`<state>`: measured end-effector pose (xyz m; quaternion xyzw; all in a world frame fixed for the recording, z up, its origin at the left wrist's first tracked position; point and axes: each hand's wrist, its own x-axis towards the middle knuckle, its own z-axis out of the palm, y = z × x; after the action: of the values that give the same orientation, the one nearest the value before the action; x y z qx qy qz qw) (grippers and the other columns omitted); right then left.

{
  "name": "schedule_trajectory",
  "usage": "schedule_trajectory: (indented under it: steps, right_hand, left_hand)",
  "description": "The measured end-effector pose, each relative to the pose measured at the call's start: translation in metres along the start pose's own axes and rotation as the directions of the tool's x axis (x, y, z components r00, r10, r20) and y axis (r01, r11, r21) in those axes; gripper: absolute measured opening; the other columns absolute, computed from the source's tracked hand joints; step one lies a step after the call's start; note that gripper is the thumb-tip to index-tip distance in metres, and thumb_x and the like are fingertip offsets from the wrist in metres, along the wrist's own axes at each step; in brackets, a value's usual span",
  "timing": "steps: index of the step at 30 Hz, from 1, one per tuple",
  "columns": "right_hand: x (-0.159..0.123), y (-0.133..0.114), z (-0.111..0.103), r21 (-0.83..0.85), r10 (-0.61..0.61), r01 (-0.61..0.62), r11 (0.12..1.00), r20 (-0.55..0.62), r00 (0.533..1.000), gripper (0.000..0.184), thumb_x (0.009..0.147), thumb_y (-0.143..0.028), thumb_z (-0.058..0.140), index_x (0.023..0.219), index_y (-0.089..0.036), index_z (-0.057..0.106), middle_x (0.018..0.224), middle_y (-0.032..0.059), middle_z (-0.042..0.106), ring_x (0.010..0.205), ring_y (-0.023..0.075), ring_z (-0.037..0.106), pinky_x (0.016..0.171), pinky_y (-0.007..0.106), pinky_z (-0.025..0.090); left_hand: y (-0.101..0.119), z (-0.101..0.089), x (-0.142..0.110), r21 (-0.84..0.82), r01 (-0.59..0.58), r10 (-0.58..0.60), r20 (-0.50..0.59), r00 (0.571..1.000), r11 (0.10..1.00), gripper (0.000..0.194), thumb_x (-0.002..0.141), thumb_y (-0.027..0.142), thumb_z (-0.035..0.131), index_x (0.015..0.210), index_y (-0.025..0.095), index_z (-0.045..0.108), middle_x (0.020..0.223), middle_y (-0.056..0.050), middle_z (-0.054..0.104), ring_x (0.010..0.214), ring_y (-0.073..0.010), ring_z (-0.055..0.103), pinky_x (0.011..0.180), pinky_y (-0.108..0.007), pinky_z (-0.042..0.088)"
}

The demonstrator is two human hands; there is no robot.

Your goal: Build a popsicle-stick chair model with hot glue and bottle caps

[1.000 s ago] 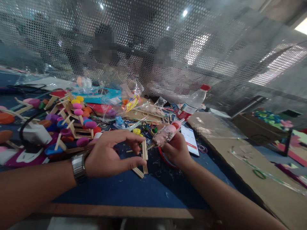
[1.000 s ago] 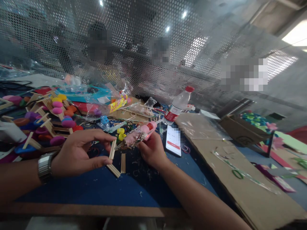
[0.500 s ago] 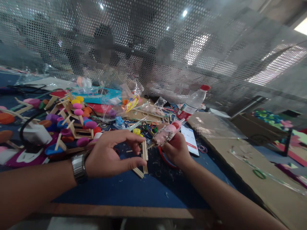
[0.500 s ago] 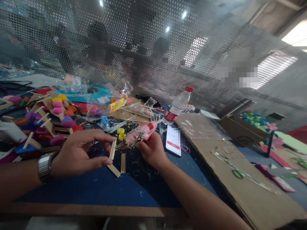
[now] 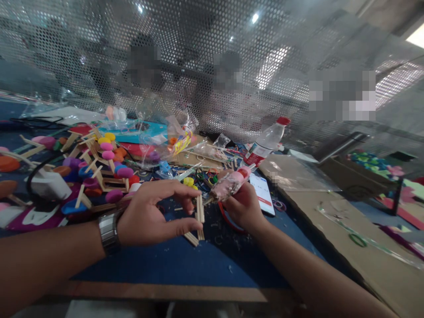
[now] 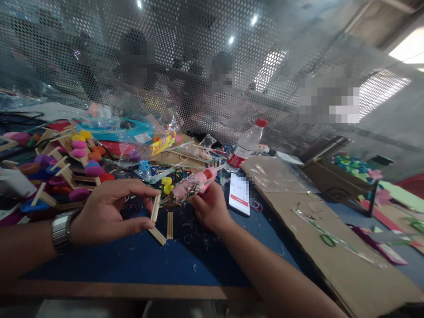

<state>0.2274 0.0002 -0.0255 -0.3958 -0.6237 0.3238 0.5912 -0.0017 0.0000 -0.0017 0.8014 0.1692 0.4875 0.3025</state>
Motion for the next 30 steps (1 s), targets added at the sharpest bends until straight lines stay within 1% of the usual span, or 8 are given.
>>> schedule_trajectory:
  steps: [3,8,14,21,26,30]
  right_hand:
    - [-0.0001,0.0013,-0.0006,-0.006,-0.006,0.006,1.000,0.003,1.000,0.012,0.066,-0.019,0.069,0.065,-0.021,0.057,0.069,0.0004,0.055,0.064,0.0150,0.046,0.056,0.028,0.040]
    - [-0.0009,0.0048,-0.0006,0.041,0.039,-0.038,0.998,-0.016,0.999,0.013,0.063,-0.018,0.069,0.068,-0.021,0.057,0.069,-0.0006,0.055,0.061,0.0138,0.044,0.054,0.027,0.037]
    - [-0.0002,0.0037,-0.0014,0.011,0.014,-0.014,1.000,-0.014,1.000,0.014,0.064,-0.017,0.068,0.065,-0.021,0.056,0.068,-0.0001,0.054,0.063,0.0152,0.044,0.055,0.028,0.037]
    - [-0.0010,0.0055,-0.0020,0.035,0.057,-0.055,0.998,-0.037,0.998,0.013,0.062,-0.017,0.068,0.067,-0.021,0.057,0.068,-0.0014,0.056,0.060,0.0132,0.044,0.055,0.027,0.037]
    - [-0.0009,0.0064,-0.0020,0.016,0.051,-0.050,0.999,-0.054,0.997,0.013,0.062,-0.016,0.067,0.064,-0.021,0.056,0.064,-0.0025,0.054,0.058,0.0125,0.043,0.056,0.027,0.036]
    - [-0.0003,0.0068,-0.0022,0.028,0.044,-0.043,0.999,-0.063,0.997,0.013,0.062,-0.017,0.068,0.067,-0.021,0.056,0.065,-0.0023,0.055,0.060,0.0131,0.044,0.057,0.027,0.038]
  left_hand:
    - [-0.0003,0.0003,-0.0002,-0.005,0.003,-0.003,0.002,1.000,1.000,0.038,0.074,0.027,0.085,0.107,0.014,0.071,0.078,-0.004,0.074,0.071,-0.0147,0.069,0.070,-0.026,0.055]
    - [-0.0006,0.0002,-0.0004,-0.006,-0.005,0.005,0.005,1.000,1.000,0.039,0.073,0.026,0.085,0.107,0.015,0.070,0.078,-0.004,0.074,0.070,-0.0147,0.069,0.070,-0.026,0.055]
    - [0.0003,0.0003,0.0003,-0.011,-0.017,0.017,0.001,1.000,1.000,0.039,0.073,0.026,0.085,0.107,0.015,0.071,0.077,-0.004,0.074,0.069,-0.0145,0.069,0.069,-0.026,0.056]
    - [0.0004,0.0008,0.0007,-0.021,-0.032,0.032,0.002,0.999,0.999,0.039,0.073,0.024,0.086,0.108,0.014,0.071,0.077,-0.004,0.074,0.069,-0.0140,0.069,0.070,-0.026,0.055]
    - [-0.0002,0.0009,0.0003,-0.021,-0.046,0.045,-0.002,0.999,0.999,0.039,0.073,0.022,0.086,0.108,0.014,0.071,0.075,-0.004,0.074,0.068,-0.0139,0.069,0.069,-0.026,0.055]
    - [-0.0002,0.0013,0.0008,-0.028,-0.063,0.063,-0.003,0.998,0.998,0.040,0.072,0.021,0.086,0.109,0.013,0.071,0.074,-0.004,0.074,0.066,-0.0139,0.069,0.067,-0.026,0.055]
